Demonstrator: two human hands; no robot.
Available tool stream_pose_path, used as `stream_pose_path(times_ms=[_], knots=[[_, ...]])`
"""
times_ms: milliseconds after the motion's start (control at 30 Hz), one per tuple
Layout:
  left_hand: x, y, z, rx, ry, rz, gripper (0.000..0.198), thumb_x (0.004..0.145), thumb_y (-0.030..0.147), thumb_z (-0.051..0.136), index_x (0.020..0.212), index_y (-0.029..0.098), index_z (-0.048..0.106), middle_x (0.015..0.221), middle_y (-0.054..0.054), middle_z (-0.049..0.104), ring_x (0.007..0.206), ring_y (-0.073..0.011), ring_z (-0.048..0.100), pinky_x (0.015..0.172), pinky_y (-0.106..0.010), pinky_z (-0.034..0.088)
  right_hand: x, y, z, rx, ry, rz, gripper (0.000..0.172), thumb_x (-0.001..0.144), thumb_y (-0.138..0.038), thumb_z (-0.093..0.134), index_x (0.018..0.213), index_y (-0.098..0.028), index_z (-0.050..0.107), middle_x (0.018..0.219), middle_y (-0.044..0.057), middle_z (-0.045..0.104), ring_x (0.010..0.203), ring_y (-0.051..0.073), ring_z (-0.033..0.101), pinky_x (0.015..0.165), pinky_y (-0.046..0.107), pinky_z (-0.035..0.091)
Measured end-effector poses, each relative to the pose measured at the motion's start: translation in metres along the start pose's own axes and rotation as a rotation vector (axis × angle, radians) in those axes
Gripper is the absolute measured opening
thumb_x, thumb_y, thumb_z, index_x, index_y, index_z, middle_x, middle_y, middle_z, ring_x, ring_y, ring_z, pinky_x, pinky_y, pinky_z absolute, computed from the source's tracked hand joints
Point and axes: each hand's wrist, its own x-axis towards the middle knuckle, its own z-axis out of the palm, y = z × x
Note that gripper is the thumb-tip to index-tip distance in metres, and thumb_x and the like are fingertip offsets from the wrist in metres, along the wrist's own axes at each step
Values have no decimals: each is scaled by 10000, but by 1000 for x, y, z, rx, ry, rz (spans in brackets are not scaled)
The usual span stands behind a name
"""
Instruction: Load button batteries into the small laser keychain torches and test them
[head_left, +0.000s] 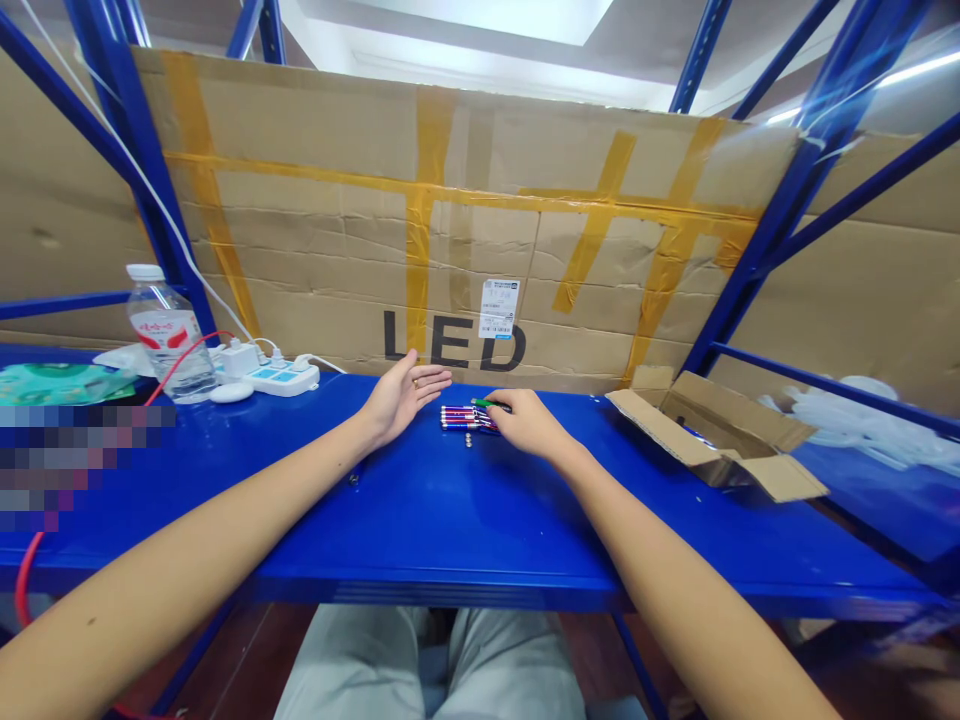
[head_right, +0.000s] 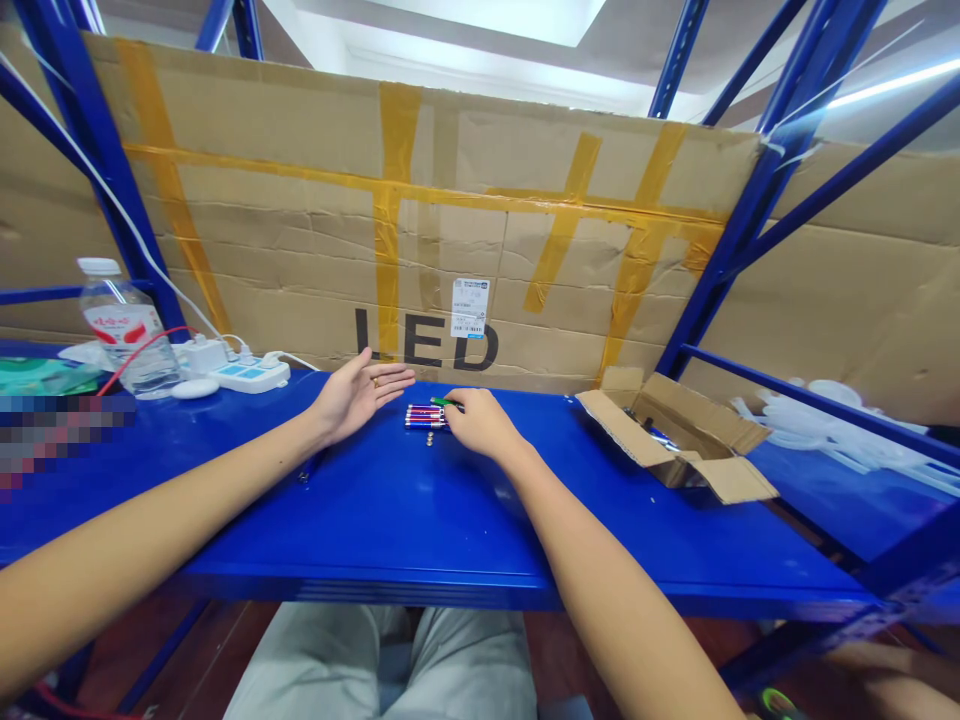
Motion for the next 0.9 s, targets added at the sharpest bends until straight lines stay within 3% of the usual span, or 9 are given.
stream_pose_path(times_ms=[233,433,733,900], knots=[[0,-1,-2,22,-27,-12,619,908,615,433,1191,104,639,1309,-210,617,1277,-322,540,1080,-430,410,1,0,-2,-12,53,9,267,860,-166,481,873,-166,748,929,90,753,813,203,628,736,275,414],[-3,0,-1,15,-65,-16,652,916,623,407,1336,147,554,1387,-186,567,1291,-319,530,1136,-455,322,1,-1,-1,-14,53,24,261,860,-168,481,870,-163,742,915,90,750,803,202,623,716,276,404],[-1,2,-6,1,-158,2,708,911,658,348,1393,168,521,1476,-167,482,1404,-315,399,1146,-454,311,0,-8,-2,-37,57,4,269,857,-160,472,833,-160,740,887,97,749,779,201,615,692,276,387],[-2,3,-7,18,-188,-14,763,927,647,296,1493,142,380,1517,-165,428,1432,-298,354,1197,-453,228,-1,-9,-1,-30,83,16,250,849,-170,475,813,-155,722,822,79,733,729,177,587,648,264,356]])
